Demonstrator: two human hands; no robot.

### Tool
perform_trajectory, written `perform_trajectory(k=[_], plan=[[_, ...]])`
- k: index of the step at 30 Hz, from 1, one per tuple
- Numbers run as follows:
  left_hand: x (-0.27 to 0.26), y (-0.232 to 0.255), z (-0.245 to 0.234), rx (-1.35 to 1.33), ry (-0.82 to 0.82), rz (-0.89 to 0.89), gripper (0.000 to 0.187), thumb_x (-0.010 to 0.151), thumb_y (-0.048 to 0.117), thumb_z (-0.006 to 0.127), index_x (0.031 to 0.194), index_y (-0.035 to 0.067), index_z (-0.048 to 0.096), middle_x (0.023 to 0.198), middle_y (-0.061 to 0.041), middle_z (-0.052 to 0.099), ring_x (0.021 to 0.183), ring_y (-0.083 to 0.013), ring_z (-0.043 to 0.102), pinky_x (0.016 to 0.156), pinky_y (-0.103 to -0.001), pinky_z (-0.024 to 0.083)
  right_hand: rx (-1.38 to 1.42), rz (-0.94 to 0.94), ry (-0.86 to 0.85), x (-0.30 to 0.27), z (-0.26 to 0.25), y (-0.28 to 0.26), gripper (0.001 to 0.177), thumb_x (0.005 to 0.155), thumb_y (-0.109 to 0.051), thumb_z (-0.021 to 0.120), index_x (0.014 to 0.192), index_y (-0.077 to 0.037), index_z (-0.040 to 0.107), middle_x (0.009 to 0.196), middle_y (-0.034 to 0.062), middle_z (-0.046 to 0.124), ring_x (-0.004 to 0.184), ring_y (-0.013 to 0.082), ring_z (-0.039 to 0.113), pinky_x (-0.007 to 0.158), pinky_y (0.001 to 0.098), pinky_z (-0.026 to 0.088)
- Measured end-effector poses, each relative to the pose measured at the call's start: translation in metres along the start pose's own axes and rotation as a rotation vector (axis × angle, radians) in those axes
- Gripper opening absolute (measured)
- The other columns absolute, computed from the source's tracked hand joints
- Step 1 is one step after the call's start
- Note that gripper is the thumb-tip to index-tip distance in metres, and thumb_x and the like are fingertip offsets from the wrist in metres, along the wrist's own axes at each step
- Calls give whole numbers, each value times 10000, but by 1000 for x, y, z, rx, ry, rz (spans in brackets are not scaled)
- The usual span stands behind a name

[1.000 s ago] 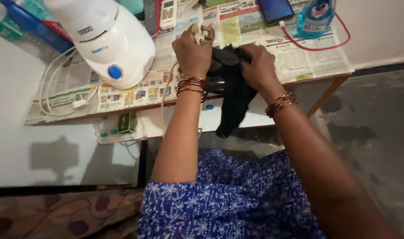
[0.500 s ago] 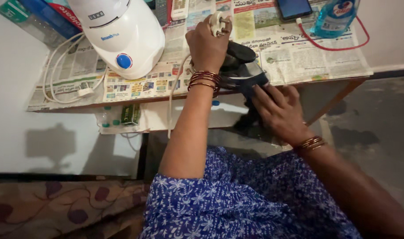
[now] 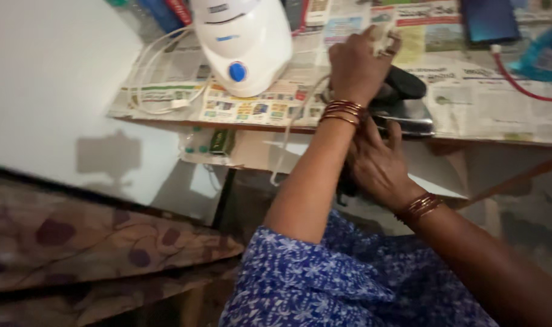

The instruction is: The person cleans an iron by wiping its soleplate with a cloth, spraying liquid on the surface, and handling the power cord.

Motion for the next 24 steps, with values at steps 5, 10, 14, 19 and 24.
perform_trajectory(k=[5,10,14,19,24], plan=[[6,2,4,40,-97,-38,628,814,621,646,1186,124,741,908,-121,755,871,-271,725,933,-451,480,460,28,9,16,17,-12,659,892,-349,561,1484,-68,499,1551,213,455,1469,391,324,1132,757,141],[5,5,1,22,-145,-62,578,819,615,627,1142,154,757,898,-98,773,906,-269,731,936,-459,473,347,48,-89,24,28,-15,701,851,-384,579,1481,-93,480,1568,188,420,1474,375,314,1118,757,128],[8,5,1,-32,-211,-37,523,822,597,639,1087,165,770,902,-93,776,936,-273,725,903,-470,466,201,46,-170,5,18,6,543,922,-327,551,1448,-194,525,1576,29,436,1569,300,296,1155,728,188],[11,6,-1,-23,-200,-24,501,842,573,650,1115,168,764,906,-111,765,964,-292,710,912,-477,475,130,78,-38,-37,-11,38,539,901,-214,560,1436,-181,621,1559,-2,508,1479,300,385,1098,684,282],[11,17,-20,-58,-159,-39,454,812,528,662,1066,169,776,858,-111,762,908,-302,711,902,-512,446,47,114,36,-80,-33,78,456,916,-170,595,1368,-142,652,1550,45,534,1398,346,460,1090,614,351]])
Point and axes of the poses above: each hand's wrist, its own x-axis towards the middle knuckle, its own z-axis out of the palm, y = z × x, the point moved 9 cm from there along x, towards the middle knuckle
